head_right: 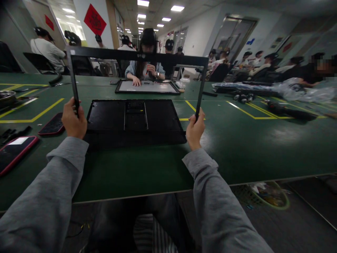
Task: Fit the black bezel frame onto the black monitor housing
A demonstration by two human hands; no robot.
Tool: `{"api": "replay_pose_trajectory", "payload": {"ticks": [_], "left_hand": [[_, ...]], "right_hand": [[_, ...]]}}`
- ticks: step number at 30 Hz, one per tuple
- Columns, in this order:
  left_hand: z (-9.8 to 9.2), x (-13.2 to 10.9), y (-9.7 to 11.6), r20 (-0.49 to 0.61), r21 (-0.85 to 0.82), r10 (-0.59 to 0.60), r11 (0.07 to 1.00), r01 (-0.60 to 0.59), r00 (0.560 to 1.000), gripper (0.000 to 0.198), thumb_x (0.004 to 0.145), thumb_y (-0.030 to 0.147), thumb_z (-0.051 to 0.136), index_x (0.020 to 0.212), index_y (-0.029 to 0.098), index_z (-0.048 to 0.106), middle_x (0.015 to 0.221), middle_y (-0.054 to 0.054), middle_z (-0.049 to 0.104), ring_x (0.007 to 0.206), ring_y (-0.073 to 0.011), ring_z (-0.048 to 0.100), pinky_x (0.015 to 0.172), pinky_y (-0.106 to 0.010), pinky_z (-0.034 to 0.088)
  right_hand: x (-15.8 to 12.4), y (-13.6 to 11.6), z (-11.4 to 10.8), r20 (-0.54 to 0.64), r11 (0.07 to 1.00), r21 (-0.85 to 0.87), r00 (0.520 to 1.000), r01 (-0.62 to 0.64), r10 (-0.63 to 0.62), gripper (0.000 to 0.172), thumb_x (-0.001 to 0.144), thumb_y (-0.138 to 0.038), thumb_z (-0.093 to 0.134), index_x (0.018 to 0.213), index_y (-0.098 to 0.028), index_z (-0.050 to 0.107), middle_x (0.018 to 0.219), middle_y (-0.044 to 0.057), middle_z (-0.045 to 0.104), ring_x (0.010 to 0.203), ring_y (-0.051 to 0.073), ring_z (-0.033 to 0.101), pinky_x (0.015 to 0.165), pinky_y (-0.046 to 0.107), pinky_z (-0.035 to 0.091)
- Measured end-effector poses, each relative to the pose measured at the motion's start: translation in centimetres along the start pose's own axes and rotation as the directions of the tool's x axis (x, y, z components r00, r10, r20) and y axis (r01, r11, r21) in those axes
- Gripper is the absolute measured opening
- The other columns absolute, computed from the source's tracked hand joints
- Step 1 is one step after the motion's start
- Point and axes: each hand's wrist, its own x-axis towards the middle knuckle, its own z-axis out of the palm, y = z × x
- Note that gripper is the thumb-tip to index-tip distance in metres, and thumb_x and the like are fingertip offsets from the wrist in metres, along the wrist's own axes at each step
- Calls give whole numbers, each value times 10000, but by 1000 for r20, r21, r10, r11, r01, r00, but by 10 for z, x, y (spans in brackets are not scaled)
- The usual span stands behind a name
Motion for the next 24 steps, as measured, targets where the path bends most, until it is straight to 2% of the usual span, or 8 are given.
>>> {"api": "replay_pose_trajectory", "payload": {"ticks": [6, 9, 15, 20, 24], "left_hand": [[15, 1, -14, 119, 84, -33, 996, 23, 992, 527, 978, 295, 337, 1460, 129, 469, 1380, -180, 582, 1317, -284, 524, 1121, -456, 408], [20, -2, -19, 181, 142, -46, 990, 20, 982, 518, 966, 286, 348, 1430, 124, 510, 1376, -180, 594, 1297, -295, 537, 1112, -458, 412], [27, -6, -25, 275, 229, -41, 973, -24, 961, 523, 951, 274, 353, 1399, 76, 538, 1353, -221, 607, 1281, -331, 540, 1099, -488, 410], [27, -6, -28, 282, 228, -31, 973, -36, 959, 503, 942, 264, 364, 1369, 81, 559, 1343, -212, 619, 1283, -325, 526, 1106, -493, 399], [28, -4, -33, 281, 227, -27, 973, -38, 959, 496, 940, 265, 376, 1357, 75, 567, 1336, -215, 623, 1282, -336, 519, 1103, -496, 396]], "right_hand": [[4, 16, 18, 171, 997, -72, 984, -27, 39, 542, 1023, -335, 260, 1507, -143, 412, 1323, 178, 659, 1188, 296, 621, 989, 412, 459], [4, 22, 25, 230, 994, -102, 971, -36, 59, 515, 1011, -325, 322, 1471, -149, 474, 1287, 187, 681, 1153, 327, 641, 967, 432, 472], [4, 25, 31, 315, 985, -173, 947, -3, 58, 488, 980, -254, 365, 1406, -82, 529, 1253, 226, 686, 1153, 340, 638, 979, 431, 467], [6, 28, 35, 347, 980, -196, 936, 16, 54, 471, 979, -247, 371, 1379, -72, 547, 1248, 237, 684, 1145, 337, 640, 994, 430, 460], [6, 30, 38, 357, 982, -187, 930, -17, 84, 467, 975, -247, 387, 1382, -74, 536, 1227, 230, 698, 1103, 323, 664, 954, 407, 481]]}}
